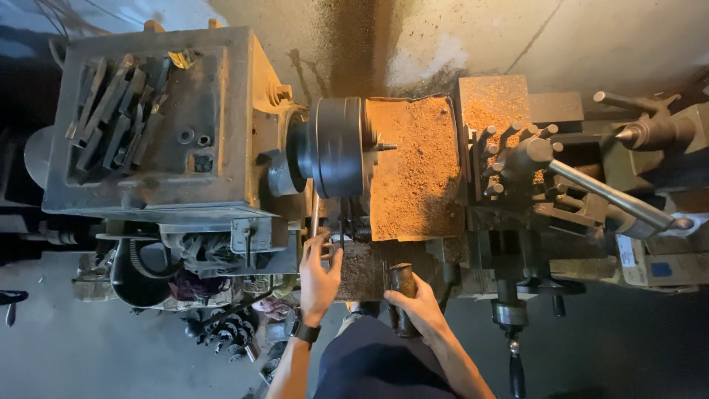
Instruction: Using a lathe to machine a component and then sorting used motorcycle brake shoes on the floor.
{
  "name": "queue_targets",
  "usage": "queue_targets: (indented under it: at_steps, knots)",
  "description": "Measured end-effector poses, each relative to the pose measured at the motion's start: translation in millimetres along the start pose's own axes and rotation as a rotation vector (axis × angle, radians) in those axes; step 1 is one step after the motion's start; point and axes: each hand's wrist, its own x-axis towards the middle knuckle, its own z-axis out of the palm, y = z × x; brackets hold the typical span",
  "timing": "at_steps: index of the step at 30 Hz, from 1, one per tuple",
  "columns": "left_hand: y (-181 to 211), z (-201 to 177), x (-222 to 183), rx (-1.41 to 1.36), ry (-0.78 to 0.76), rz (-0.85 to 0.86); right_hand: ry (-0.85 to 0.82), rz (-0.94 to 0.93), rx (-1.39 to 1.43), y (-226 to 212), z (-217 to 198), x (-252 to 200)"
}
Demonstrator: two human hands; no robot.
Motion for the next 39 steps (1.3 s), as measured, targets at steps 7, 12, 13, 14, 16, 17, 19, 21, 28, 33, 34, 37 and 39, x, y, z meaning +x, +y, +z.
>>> queue_targets:
  at_steps: [7, 12, 13, 14, 16, 17, 19, 21, 28, 33, 34, 37, 39]
  knots:
    - [12.1, 2.7, -1.5, -0.036, -0.021, -0.006, 0.003, -0.019, -0.037, 3.4, -2.3, 2.0]
    - [7.7, 2.2, -3.5, -0.025, -0.040, -0.011, -0.004, -0.016, -0.031, 1.6, -0.7, 2.0]
    - [6.1, 2.4, -4.1, -0.006, -0.038, 0.014, -0.008, -0.025, -0.021, 1.1, -0.1, 1.7]
    - [5.5, 2.5, -4.3, -0.006, -0.037, 0.014, -0.008, -0.026, -0.021, 0.3, 0.2, 1.5]
    - [4.1, 2.8, -4.7, -0.026, -0.037, -0.007, -0.013, -0.032, -0.026, -1.3, 0.7, 1.1]
    - [4.3, 2.3, -4.5, -0.026, -0.037, -0.007, -0.013, -0.032, -0.025, -0.9, 0.4, 1.4]
    - [5.1, 1.6, -4.0, -0.029, -0.097, -0.119, -0.014, 0.008, -0.044, -0.5, -0.7, 1.6]
    - [4.8, 1.7, -4.6, -0.025, -0.094, -0.114, -0.006, -0.004, -0.039, 4.9, -2.6, 4.2]
    - [-0.8, 0.9, -2.6, -0.010, -0.091, -0.034, 0.017, -0.007, -0.042, 5.2, -4.2, 3.8]
    - [5.1, 4.7, 9.2, 0.009, -0.070, -0.040, 0.015, 0.022, -0.040, 11.7, -9.2, 8.3]
    - [3.9, 6.4, 13.4, 0.043, -0.041, 0.006, 0.004, -0.008, -0.048, 14.8, -11.2, 11.1]
    - [10.3, 7.3, 42.4, 0.108, 0.110, 0.376, 0.015, -0.017, -0.036, 16.9, -25.6, 15.8]
    - [26.4, 9.9, 73.1, 0.206, 0.158, 0.489, -0.201, -0.075, 0.178, -10.1, -28.2, 6.0]
